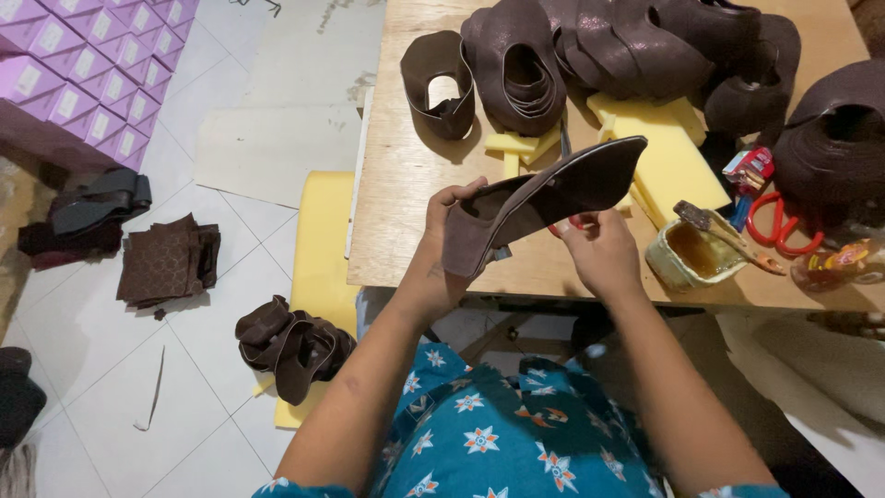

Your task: The person assembles a brown shoe by inserting a yellow foam insole into the shoe upper, then uses red-handled scissors to trim the foam. The person continues to adjust the foam and shoe parts by hand.

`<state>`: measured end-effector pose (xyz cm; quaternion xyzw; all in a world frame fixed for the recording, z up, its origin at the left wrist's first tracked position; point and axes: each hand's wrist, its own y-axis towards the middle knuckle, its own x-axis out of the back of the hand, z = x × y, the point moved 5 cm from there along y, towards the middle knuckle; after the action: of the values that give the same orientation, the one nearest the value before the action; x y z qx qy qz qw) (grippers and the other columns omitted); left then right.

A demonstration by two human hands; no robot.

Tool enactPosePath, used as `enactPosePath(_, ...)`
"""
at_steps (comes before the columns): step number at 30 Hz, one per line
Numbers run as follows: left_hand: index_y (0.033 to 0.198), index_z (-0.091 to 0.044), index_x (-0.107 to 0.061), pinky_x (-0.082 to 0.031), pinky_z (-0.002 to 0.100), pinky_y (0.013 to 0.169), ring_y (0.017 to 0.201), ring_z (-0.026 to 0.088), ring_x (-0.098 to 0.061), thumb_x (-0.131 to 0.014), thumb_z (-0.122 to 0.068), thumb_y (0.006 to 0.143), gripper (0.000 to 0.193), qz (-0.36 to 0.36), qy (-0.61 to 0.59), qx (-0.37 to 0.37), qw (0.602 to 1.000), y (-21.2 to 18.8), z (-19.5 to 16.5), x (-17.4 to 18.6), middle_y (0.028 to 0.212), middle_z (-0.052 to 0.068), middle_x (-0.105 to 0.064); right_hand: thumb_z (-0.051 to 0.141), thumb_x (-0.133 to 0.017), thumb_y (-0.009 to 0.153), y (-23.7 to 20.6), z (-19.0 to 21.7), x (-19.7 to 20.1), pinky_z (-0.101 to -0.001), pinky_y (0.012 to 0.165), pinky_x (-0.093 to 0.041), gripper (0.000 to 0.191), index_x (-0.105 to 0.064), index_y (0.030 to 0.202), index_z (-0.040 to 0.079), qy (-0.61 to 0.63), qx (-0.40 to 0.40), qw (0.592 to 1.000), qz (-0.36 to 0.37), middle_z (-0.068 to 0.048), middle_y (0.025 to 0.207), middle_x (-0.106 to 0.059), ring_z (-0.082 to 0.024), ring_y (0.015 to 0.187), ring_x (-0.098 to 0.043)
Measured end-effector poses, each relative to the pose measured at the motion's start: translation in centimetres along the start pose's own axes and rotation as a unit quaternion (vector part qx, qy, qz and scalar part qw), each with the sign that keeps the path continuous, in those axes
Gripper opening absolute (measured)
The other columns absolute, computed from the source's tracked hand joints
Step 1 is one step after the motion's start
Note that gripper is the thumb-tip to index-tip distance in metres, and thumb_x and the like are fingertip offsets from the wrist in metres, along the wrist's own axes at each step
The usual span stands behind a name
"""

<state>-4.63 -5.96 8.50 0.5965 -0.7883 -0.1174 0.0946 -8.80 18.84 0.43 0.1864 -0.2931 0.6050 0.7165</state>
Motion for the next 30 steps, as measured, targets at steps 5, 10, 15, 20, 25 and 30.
enactPosePath(5,0.15,-0.011,-0.025,-0.055,0.037,0.099,0.124,0.022,-0.058,-0.064,0.004,0.095,0.069,-0.03,-0.058,0.06,0.996,0.4,0.5,-0.1,0.16,0.013,-0.04,0.037,-0.072,0.088,2.8,-0.8,-1.6,-0.0494,0.092,-0.05,0.047,-0.064,0.121,0.005,-0.223,0.044,0.974,-0.017,-0.02,0.119,-0.067,-0.039,0.11,-0.063)
enactPosePath(10,0.149,-0.011,-0.023,-0.057,0.035,0.104,0.126,0.018,-0.06,-0.066,0.004,0.098,0.068,-0.026,-0.068,0.009,0.997,0.9,0.2,-0.4,0.147,0.013,-0.051,0.031,-0.072,0.087,4.7,-1.5,-2.5,-0.0519,0.088,-0.054,0.037,-0.066,0.113,0.004,-0.285,0.009,0.958,0.003,-0.021,0.111,-0.071,-0.041,0.102,-0.069)
enactPosePath(15,0.147,-0.011,-0.023,-0.058,0.035,0.1,0.115,0.017,-0.062,-0.067,0.008,0.091,0.073,-0.04,-0.02,0.045,0.998,0.8,0.5,-0.2,0.133,0.011,-0.055,0.028,-0.075,0.08,5.6,-1.3,-1.6,-0.0496,0.085,-0.055,0.034,-0.069,0.103,0.003,-0.263,0.0,0.965,-0.02,-0.021,0.096,-0.073,-0.041,0.093,-0.071)
enactPosePath(20,0.146,-0.01,-0.026,-0.059,0.035,0.098,0.115,0.017,-0.062,-0.068,0.008,0.089,0.073,-0.053,-0.047,0.06,0.996,0.9,0.9,-0.5,0.136,0.01,-0.053,0.025,-0.08,0.079,6.7,-1.8,0.4,-0.037,0.069,-0.055,0.022,-0.076,0.09,0.007,-0.085,-0.052,0.995,0.007,-0.014,0.082,-0.075,-0.025,0.074,-0.071)
enactPosePath(25,0.148,-0.011,-0.025,-0.055,0.031,0.097,0.114,0.015,-0.061,-0.067,0.005,0.092,0.072,-0.046,-0.022,0.067,0.996,0.8,0.7,-0.5,0.133,0.01,-0.056,0.012,-0.079,0.083,8.4,-3.8,1.8,-0.0229,0.045,-0.041,0.012,-0.072,0.082,0.003,0.187,-0.135,0.972,0.044,-0.004,0.07,-0.069,-0.006,0.052,-0.055)
enactPosePath(30,0.147,-0.011,-0.026,-0.053,0.031,0.098,0.113,0.015,-0.06,-0.07,0.006,0.089,0.075,-0.063,0.03,0.077,0.995,1.0,0.5,-0.2,0.129,0.01,-0.057,0.015,-0.07,0.092,9.0,-5.9,1.8,-0.0181,0.041,-0.029,0.011,-0.07,0.086,0.006,0.346,-0.19,0.914,0.091,0.002,0.068,-0.065,-0.002,0.049,-0.044)
